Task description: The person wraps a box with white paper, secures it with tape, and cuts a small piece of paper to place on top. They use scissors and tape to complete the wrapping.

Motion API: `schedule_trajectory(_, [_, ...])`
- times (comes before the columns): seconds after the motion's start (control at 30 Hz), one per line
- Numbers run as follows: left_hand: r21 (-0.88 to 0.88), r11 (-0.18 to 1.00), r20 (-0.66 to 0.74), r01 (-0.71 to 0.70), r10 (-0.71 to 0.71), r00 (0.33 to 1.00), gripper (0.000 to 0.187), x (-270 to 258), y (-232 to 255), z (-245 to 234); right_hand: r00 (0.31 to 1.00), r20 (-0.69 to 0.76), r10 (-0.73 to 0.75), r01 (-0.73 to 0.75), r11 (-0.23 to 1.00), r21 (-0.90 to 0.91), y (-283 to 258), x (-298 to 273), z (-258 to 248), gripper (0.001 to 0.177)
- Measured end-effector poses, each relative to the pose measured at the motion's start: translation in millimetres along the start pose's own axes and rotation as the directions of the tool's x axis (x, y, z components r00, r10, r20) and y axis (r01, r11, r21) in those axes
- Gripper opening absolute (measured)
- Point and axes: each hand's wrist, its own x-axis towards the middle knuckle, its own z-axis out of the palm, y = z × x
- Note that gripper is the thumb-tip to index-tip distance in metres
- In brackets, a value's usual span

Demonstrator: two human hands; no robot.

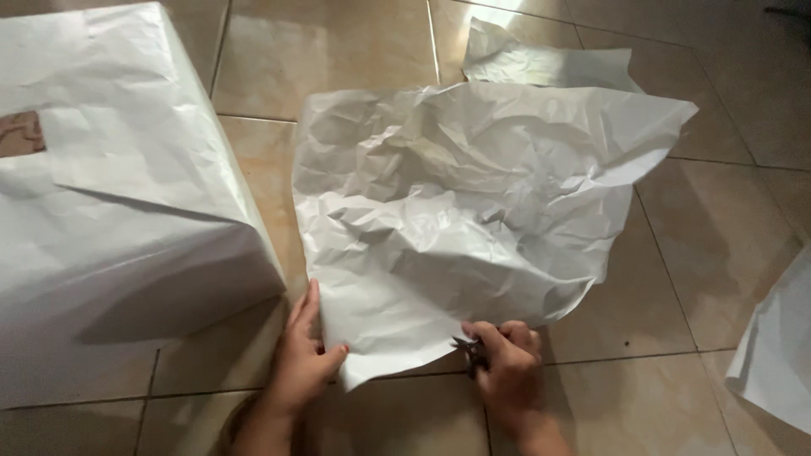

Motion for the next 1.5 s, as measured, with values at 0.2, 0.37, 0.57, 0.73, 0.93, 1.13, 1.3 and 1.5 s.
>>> schedule_trajectory(0.2, [0.094, 0.988, -0.040, 0.125, -0.121, 0.992, 0.092, -0.4, -8.6, -3.1, 0.996, -0.067, 0.056, -0.055, 0.998, 0.018, 12.9, -13.1, 25.1, 0.038])
schedule_trajectory(0.37, [0.198, 0.977, -0.067, 0.079, -0.067, 0.996, 0.070, -4.3, 36.9, 6.8, 0.970, -0.235, 0.055, -0.027, 0.992, 0.124, 14.8, -4.4, -10.3, 0.024])
schedule_trajectory(0.57, [0.807, 0.355, 0.081, -0.472, 0.725, 0.684, 0.023, -11.0, 133.1, 38.3, 0.901, -0.430, 0.057, 0.071, 0.959, 0.276, 17.5, 22.6, -86.4, 0.021])
schedule_trajectory(0.73, [0.435, 0.686, 0.079, -0.583, 0.616, 0.784, 0.010, -12.8, 210.4, 94.7, 0.736, -0.652, 0.182, 0.178, 0.877, 0.447, 24.0, 60.6, -155.9, 0.028])
schedule_trajectory(0.93, [-0.056, 0.945, 0.017, -0.322, 0.323, 0.946, 0.015, -10.0, 279.8, 147.3, 0.686, -0.717, 0.126, 0.327, 0.826, 0.459, 5.8, 65.5, -196.3, 0.040])
schedule_trajectory(1.13, [-0.673, 0.726, -0.037, -0.138, 0.154, 0.987, 0.027, 74.7, 292.7, 124.9, 0.755, -0.593, 0.280, 0.229, 0.735, 0.638, -1.3, 55.3, -153.8, 0.047])
schedule_trajectory(1.3, [-0.873, 0.400, 0.223, 0.279, -0.181, 0.958, 0.046, 143.8, 236.9, 62.3, 0.757, -0.535, 0.375, 0.174, 0.674, 0.718, 23.0, 39.1, -106.9, 0.048])
schedule_trajectory(1.5, [-0.788, 0.597, -0.259, 0.151, -0.544, 0.798, 0.035, 146.7, 100.9, 45.6, 0.916, -0.227, 0.331, -0.048, 0.652, 0.756, 23.0, 13.0, -38.3, 0.040])
